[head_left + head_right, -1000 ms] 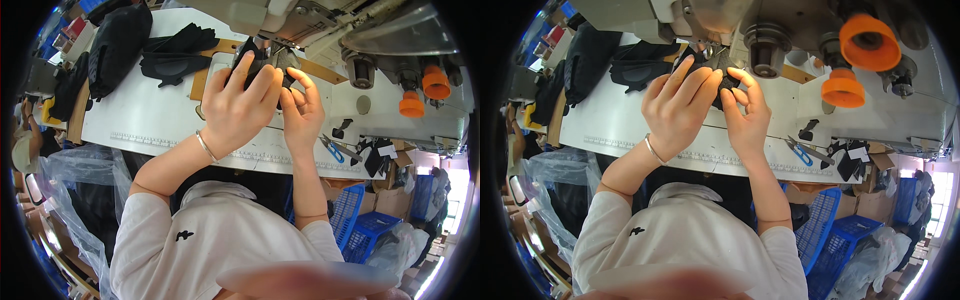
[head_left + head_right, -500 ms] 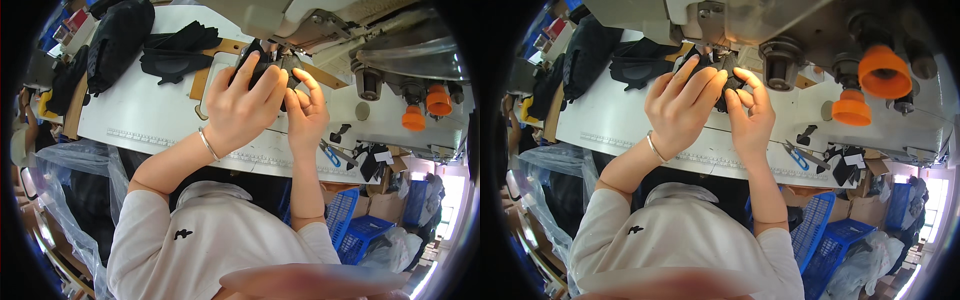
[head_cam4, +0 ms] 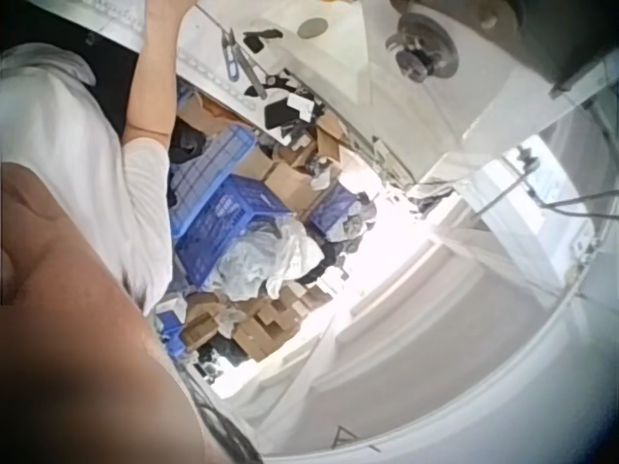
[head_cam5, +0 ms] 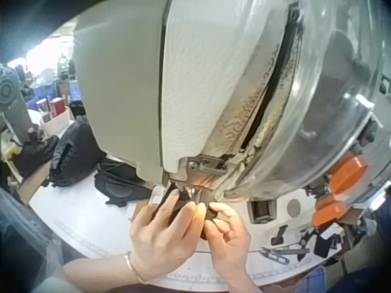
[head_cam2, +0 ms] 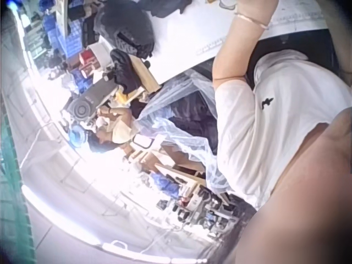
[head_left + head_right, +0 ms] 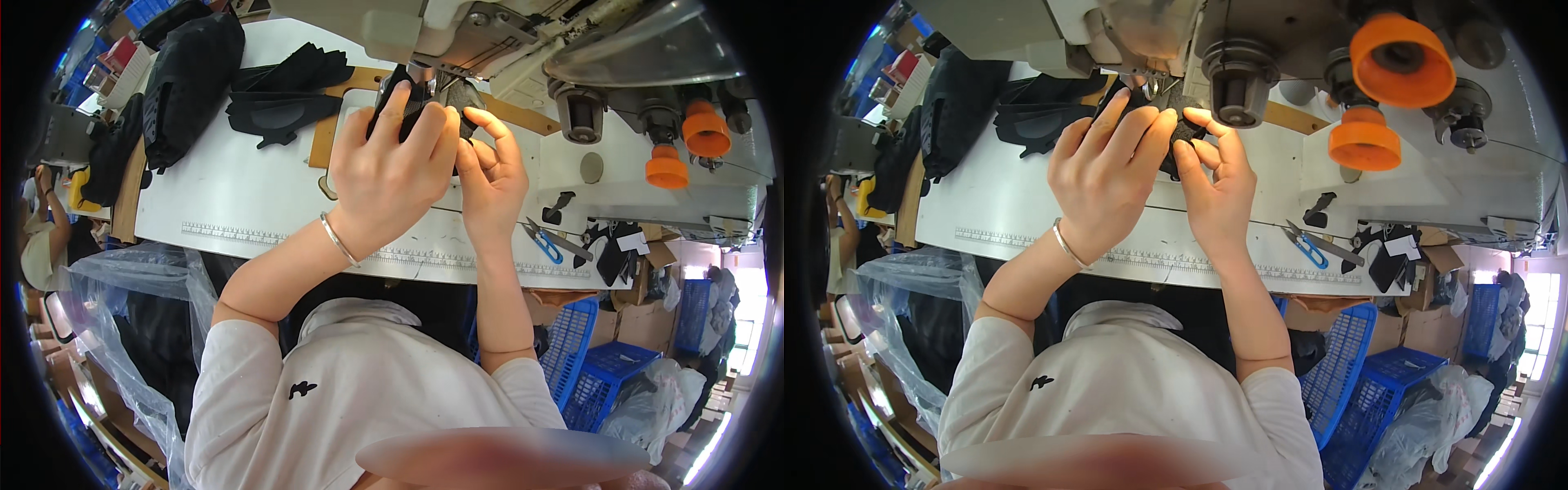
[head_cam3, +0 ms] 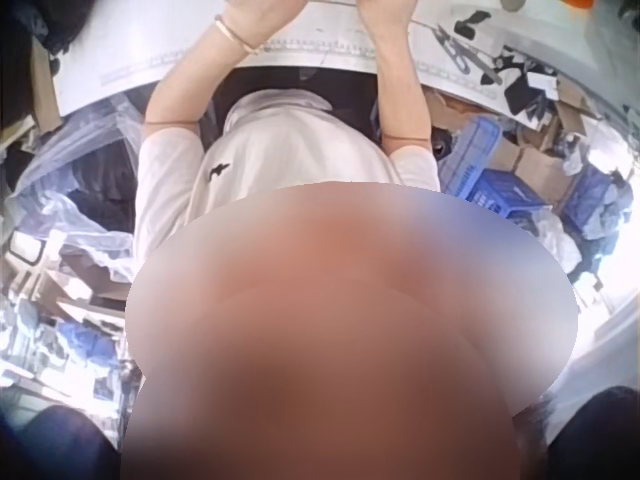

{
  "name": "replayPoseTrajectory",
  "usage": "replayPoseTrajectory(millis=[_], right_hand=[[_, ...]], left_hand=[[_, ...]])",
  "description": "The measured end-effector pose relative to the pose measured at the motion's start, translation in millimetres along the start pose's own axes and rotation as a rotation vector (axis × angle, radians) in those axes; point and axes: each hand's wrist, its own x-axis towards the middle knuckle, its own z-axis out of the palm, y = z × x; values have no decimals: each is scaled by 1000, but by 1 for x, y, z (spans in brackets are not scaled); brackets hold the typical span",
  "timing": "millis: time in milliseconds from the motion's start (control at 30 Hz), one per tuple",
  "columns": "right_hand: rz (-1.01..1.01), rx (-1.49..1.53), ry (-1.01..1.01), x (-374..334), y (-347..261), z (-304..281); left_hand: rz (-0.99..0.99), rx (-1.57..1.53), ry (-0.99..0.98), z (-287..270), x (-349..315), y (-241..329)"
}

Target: Stitching black shoe components using an industrial sewing machine.

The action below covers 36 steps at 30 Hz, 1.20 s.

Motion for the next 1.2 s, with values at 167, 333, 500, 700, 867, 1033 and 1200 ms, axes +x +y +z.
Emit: replayPoseTrajectory(millis=[167,333,500,700,867,1033,1200], right_hand=[[4,-72,-26,2,-4,-3],[19,-54,-42,4,-7,-4],[47,-61,-43,5,-8,-5],[60,-42,-28,4,-9,-3],[42,-69,8,3,-12,-1],[-2,-53,11,4,-5,2],[46,-42,8,4,-6,2]], left_hand=[[32,-10,16,3,-5,-2],[45,-65,28,0,-7,-4],[34,-18,5,1,-5,0],[26,-27,14,0,-6,-1],[-4,-81,21,3,-5,-4],[-5,-48,2,2,-4,-5],[2,-77,-15,2,-4,-7]])
